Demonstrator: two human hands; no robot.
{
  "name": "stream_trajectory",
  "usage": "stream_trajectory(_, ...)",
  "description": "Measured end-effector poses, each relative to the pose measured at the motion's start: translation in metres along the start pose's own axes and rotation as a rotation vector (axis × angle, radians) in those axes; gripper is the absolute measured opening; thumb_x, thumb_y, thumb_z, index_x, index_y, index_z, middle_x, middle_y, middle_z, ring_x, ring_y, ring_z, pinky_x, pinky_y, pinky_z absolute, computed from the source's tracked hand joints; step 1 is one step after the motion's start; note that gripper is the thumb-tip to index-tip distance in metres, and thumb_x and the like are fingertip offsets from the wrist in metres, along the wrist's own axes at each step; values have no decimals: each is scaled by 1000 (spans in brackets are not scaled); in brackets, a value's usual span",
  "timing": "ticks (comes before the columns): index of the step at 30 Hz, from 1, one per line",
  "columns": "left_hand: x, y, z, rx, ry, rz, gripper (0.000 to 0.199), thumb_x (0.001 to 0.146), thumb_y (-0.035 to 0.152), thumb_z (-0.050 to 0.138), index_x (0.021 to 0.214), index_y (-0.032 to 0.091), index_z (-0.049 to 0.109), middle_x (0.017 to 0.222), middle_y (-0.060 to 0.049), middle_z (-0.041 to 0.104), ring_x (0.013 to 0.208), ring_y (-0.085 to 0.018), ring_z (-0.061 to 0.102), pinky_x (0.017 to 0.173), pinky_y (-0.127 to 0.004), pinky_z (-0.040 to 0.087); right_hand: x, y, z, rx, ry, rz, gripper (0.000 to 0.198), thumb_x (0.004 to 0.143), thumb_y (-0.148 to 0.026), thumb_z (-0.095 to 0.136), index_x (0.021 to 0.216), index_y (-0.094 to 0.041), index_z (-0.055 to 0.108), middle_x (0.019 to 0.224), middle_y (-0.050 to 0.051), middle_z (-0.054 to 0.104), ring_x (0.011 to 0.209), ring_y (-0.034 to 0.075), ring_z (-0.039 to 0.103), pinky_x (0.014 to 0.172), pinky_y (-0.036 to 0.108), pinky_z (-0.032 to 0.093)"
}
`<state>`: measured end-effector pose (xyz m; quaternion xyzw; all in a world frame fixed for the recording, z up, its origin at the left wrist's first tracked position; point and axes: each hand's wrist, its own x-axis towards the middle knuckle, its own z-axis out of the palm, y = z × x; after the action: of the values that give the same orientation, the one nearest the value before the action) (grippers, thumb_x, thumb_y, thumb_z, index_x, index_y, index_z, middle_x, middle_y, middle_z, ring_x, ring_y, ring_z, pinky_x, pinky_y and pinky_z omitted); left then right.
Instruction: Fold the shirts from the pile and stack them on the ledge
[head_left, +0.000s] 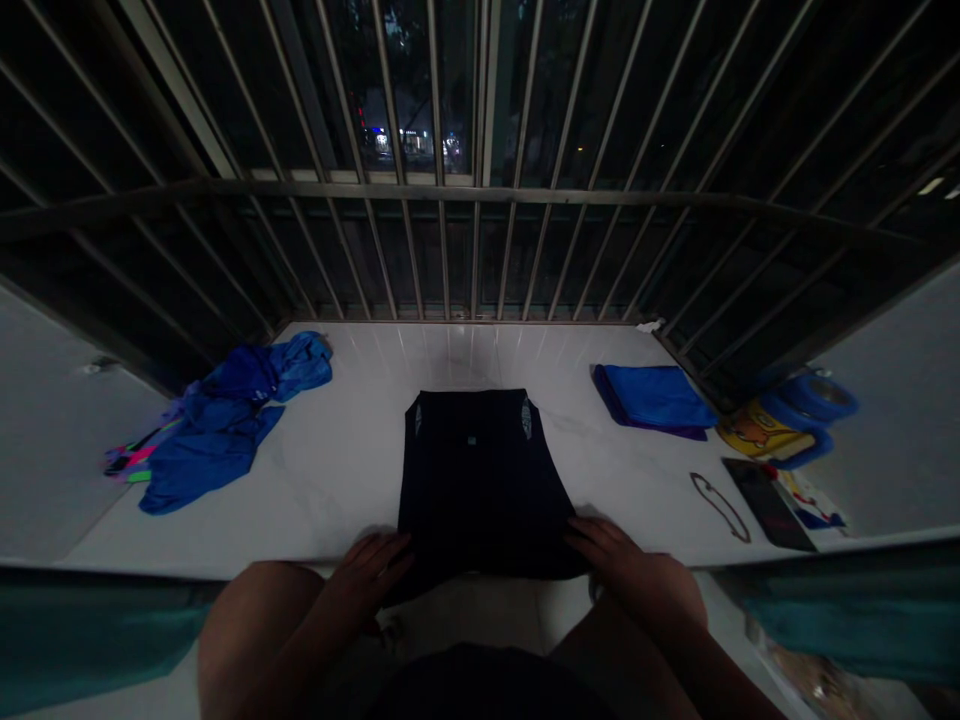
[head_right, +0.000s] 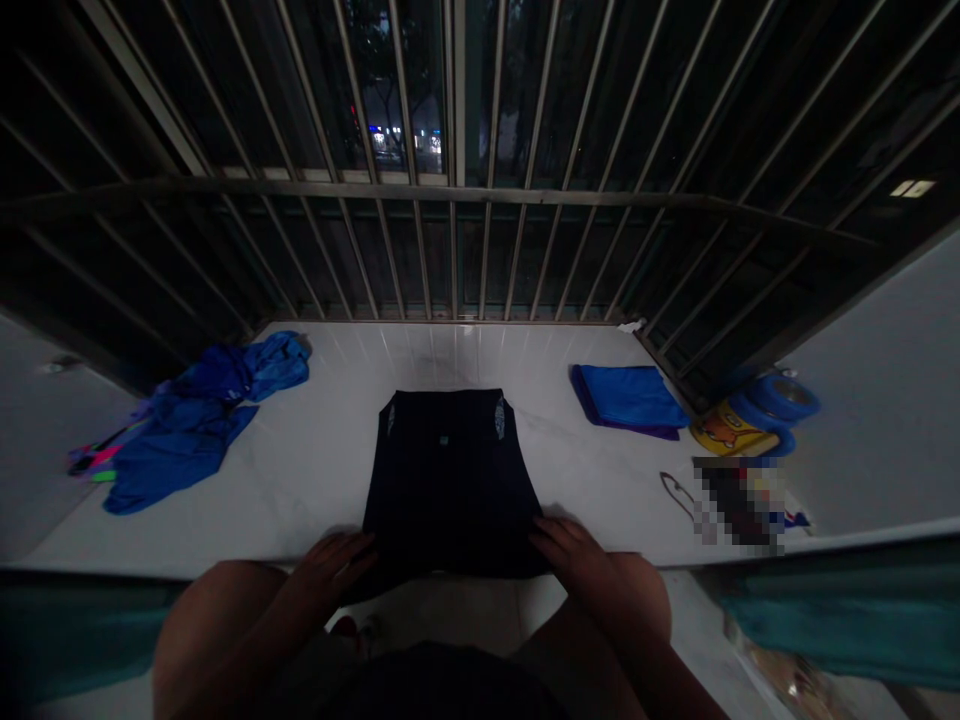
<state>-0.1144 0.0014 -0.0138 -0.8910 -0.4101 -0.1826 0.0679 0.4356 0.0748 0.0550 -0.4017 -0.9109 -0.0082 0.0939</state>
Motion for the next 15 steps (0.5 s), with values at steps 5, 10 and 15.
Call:
stream_trajectory(5,0,4,3,-35,-9,-29,64,94,23,72,156,28,58,162,-14,64,143,-31,64,123,-57,48,7,-14,4,4,51,96,68,82,5,57,137,-31,77,153,8,71,137,27,69,113,42,61)
stream_trajectory(10,-5,8,-1,1,-28,-51,60,87,13,72,145,27,66,160,-15,66,141,-33,67,116,-56,55,3,-20,-7,28,10,144,64,81,3,61,131,-33,80,147,6,75,126,30,75,106,42,64)
stream_trajectory(15,-2,21,1,13,-7,-81,62,82,1,66,138,27,70,155,-14,70,143,-31,67,115,-52,58,-1,-28,-26,28,-39,171,66,87,-3,62,140,-41,74,146,1,75,110,26,80,95,38,66)
